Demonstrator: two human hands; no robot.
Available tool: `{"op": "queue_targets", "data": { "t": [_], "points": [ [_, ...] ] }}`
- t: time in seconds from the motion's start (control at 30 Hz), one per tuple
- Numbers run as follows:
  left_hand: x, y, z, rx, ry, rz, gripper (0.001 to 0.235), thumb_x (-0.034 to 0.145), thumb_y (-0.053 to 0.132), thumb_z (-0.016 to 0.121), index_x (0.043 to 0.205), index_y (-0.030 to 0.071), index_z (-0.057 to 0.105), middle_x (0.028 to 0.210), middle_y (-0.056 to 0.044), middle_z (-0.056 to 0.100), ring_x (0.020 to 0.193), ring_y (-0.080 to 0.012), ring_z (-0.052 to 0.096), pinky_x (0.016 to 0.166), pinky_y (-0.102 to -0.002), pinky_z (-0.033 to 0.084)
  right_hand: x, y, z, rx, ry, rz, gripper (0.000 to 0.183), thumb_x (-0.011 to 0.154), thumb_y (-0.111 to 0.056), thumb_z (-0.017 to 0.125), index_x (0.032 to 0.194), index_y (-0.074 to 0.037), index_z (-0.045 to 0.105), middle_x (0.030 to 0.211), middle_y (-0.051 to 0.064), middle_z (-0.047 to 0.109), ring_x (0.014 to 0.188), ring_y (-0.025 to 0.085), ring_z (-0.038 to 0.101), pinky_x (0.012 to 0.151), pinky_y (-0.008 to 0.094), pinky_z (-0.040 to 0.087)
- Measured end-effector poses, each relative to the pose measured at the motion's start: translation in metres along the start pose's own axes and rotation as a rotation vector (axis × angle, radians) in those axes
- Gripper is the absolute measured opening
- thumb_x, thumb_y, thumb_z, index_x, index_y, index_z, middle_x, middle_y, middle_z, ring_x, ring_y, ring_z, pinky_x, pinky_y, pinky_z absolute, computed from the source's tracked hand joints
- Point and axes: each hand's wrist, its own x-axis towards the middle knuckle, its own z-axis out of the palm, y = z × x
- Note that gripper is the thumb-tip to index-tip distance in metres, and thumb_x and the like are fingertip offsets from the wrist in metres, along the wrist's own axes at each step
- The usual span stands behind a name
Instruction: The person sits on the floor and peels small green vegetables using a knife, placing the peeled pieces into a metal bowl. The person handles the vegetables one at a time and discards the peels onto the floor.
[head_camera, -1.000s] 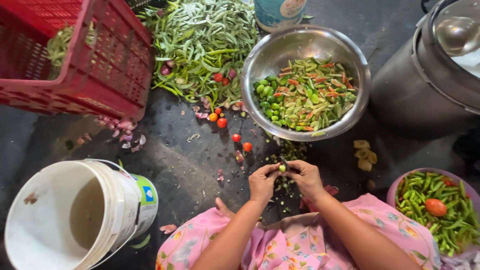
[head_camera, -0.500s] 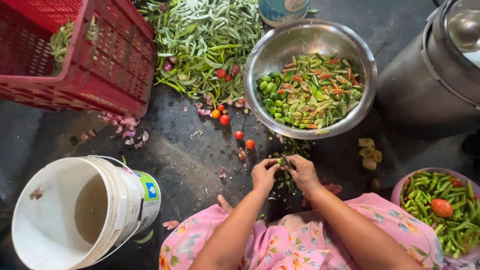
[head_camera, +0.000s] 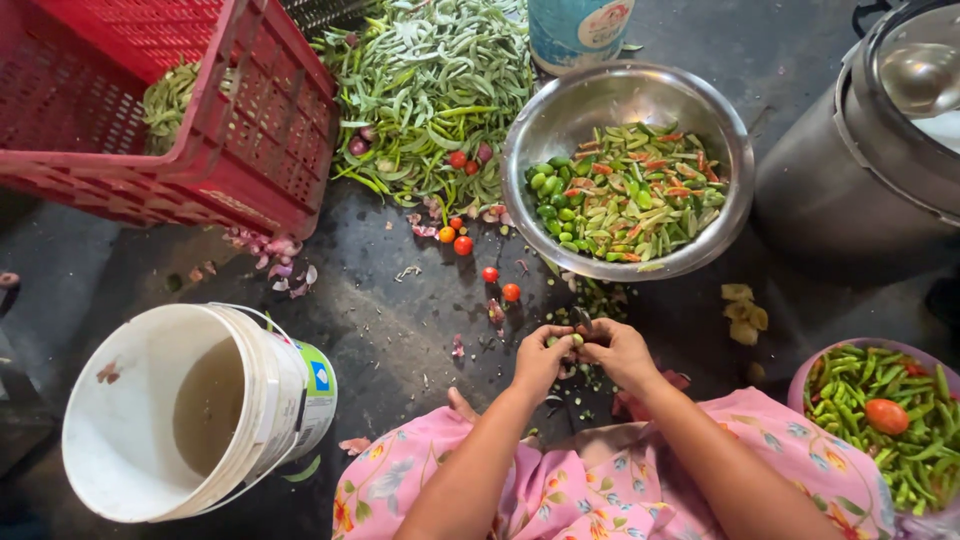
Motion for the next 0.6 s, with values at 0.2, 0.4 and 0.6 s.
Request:
{"op": "queue_targets", "data": {
  "t": [0.2, 0.4, 0.6],
  "points": [
    [-0.01, 0.019, -0.006, 0.251, -0.012, -0.01, 0.021, 0.093, 0.015, 0.074, 0.109, 0.002, 0.073, 0.075, -0.005, 0.068, 0.052, -0.0076, 0.055, 0.043, -0.023, 0.043, -0.004, -0.005, -0.007, -0.037, -0.035, -0.006, 0.025, 0.087, -0.004, 0.072, 0.111, 0.002, 0.07, 0.097, 0.008, 0.076, 0.083, 0.015, 0.073, 0.076, 0.029, 0.061],
    [-0.019, 0.034, 0.005, 0.244, 0.061, -0.018, 0.022, 0.09, 0.013, 0.074, 0.109, 0.002, 0.074, 0.077, -0.004, 0.07, 0.052, -0.0077, 0.056, 0.043, -0.022, 0.043, -0.013, -0.03, -0.008, 0.117, -0.146, 0.114, 0.027, 0.086, -0.005, 0.074, 0.113, 0.001, 0.071, 0.099, 0.007, 0.075, 0.086, 0.013, 0.072, 0.079, 0.028, 0.06],
    [-0.025, 0.044, 0.01, 0.13, 0.02, 0.002, 0.018, 0.091, 0.01, 0.073, 0.106, 0.0, 0.071, 0.081, -0.004, 0.072, 0.059, -0.0058, 0.061, 0.046, -0.022, 0.047, -0.014, -0.037, -0.013, 0.151, -0.207, 0.179, 0.03, 0.083, -0.002, 0.074, 0.113, 0.001, 0.072, 0.096, 0.009, 0.076, 0.085, 0.015, 0.074, 0.08, 0.029, 0.061]
  ]
}}
